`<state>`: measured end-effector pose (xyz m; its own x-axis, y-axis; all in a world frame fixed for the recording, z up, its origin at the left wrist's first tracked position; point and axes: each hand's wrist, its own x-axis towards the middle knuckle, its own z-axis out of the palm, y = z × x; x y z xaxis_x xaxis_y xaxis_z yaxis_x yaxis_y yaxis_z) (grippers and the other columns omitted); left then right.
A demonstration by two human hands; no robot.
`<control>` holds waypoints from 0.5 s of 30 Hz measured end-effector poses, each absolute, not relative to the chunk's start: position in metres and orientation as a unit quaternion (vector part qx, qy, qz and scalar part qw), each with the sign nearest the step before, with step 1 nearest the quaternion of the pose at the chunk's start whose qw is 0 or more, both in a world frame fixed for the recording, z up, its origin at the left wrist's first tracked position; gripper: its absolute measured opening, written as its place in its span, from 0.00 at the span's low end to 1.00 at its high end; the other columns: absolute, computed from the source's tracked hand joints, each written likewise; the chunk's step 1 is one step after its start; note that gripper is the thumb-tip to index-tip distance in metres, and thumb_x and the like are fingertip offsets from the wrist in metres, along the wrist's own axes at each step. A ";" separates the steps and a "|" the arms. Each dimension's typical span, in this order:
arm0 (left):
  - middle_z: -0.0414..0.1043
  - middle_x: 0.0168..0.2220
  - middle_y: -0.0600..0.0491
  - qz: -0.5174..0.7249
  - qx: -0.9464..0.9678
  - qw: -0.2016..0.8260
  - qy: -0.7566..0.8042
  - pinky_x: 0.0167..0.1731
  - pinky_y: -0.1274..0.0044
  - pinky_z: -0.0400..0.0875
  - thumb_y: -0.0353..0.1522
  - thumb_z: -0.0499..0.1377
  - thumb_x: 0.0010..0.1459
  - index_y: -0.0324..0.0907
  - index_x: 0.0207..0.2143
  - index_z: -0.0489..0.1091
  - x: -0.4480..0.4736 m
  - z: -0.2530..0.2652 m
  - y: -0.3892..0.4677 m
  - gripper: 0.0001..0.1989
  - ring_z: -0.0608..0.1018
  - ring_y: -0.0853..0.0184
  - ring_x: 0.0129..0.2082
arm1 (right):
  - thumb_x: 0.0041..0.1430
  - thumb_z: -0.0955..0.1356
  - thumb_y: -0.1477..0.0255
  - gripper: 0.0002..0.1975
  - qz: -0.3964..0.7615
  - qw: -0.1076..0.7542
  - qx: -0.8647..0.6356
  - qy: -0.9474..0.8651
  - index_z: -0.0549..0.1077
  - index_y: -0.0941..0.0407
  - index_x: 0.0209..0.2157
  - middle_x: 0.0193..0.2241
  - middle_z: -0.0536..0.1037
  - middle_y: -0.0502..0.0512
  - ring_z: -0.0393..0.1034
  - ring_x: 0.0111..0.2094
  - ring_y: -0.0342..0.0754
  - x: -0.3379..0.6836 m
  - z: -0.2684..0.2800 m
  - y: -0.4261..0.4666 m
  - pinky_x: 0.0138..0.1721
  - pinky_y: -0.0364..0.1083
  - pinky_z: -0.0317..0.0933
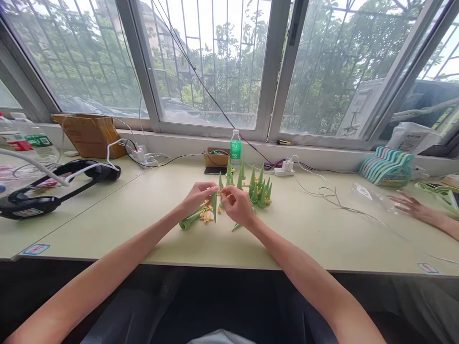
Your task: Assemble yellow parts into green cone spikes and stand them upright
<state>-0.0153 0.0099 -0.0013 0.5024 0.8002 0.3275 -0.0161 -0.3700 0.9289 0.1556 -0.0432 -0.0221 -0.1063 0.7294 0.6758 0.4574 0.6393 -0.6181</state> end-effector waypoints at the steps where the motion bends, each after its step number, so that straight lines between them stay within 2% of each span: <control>1: 0.64 0.22 0.56 0.415 0.715 0.492 0.273 0.18 0.81 0.61 0.42 0.61 0.56 0.37 0.25 0.70 -0.015 -0.001 0.009 0.17 0.66 0.76 0.18 | 0.62 0.64 0.67 0.08 0.131 0.535 -0.400 -0.732 0.70 0.57 0.35 0.24 0.71 0.48 0.58 0.18 0.38 0.156 -0.022 -0.043 0.21 0.40 0.53; 15: 0.67 0.24 0.54 0.411 0.727 0.475 0.278 0.17 0.82 0.59 0.43 0.61 0.57 0.37 0.25 0.70 -0.017 -0.003 0.011 0.18 0.66 0.75 0.19 | 0.63 0.64 0.65 0.10 0.151 0.534 -0.389 -0.736 0.71 0.57 0.36 0.26 0.73 0.50 0.62 0.19 0.39 0.155 -0.022 -0.042 0.21 0.40 0.55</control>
<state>-0.0166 0.0113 -0.0034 0.5075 0.7944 0.3338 0.0138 -0.3948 0.9186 0.1549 -0.0424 -0.0225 -0.1287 0.7332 0.6678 0.4103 0.6524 -0.6372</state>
